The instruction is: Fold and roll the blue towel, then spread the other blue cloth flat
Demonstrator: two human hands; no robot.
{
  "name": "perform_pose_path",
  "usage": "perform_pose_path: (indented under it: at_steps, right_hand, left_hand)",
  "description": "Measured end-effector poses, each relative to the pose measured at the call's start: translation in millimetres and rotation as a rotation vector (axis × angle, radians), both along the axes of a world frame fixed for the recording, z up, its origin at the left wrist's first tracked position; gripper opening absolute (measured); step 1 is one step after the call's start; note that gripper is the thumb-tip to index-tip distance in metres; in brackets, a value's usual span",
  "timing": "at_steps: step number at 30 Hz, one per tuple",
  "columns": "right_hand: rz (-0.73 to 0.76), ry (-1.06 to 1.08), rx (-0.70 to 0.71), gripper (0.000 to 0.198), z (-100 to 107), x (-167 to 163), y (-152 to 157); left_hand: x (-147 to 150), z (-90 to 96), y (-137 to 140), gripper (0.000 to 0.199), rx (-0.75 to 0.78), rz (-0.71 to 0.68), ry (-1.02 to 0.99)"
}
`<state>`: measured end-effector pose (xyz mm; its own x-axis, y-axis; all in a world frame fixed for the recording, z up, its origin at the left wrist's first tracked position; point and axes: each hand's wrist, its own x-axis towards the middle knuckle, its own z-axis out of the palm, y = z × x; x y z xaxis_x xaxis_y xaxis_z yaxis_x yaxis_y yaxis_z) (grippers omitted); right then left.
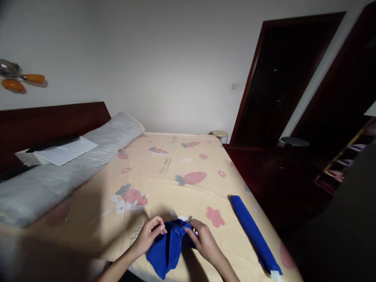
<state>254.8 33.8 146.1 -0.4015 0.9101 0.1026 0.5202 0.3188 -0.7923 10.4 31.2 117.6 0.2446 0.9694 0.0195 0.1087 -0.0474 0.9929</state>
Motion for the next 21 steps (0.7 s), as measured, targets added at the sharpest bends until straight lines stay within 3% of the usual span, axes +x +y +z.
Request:
perform_pose_path:
  at_steps: [6,9,12,15,21]
  right_hand:
    - [-0.080,0.246,-0.074,0.044,-0.6,-1.1,2.1]
    - [-0.019,0.334,-0.166,0.045,3.2,-9.6,-2.9]
    - [0.044,0.360,-0.204,0.044,7.1,-16.3,-8.8]
    - [0.053,0.350,-0.186,0.042,8.4,-17.8,-10.7]
    - [-0.099,0.336,-0.092,0.043,5.8,-13.8,-3.5]
  left_hand:
    - [1.7,-1.8,-2.6,0.027,0.016,-0.046,0.104]
    - [7.3,-0.8,-10.1,0.044,-0.014,-0.147,0.104]
    - [12.2,4.3,-17.5,0.035,0.035,-0.185,0.158]
    - [12.5,6.3,-18.7,0.025,0.071,-0.107,0.203]
    - [6.6,-2.2,-7.0,0.032,0.087,0.085,0.079]
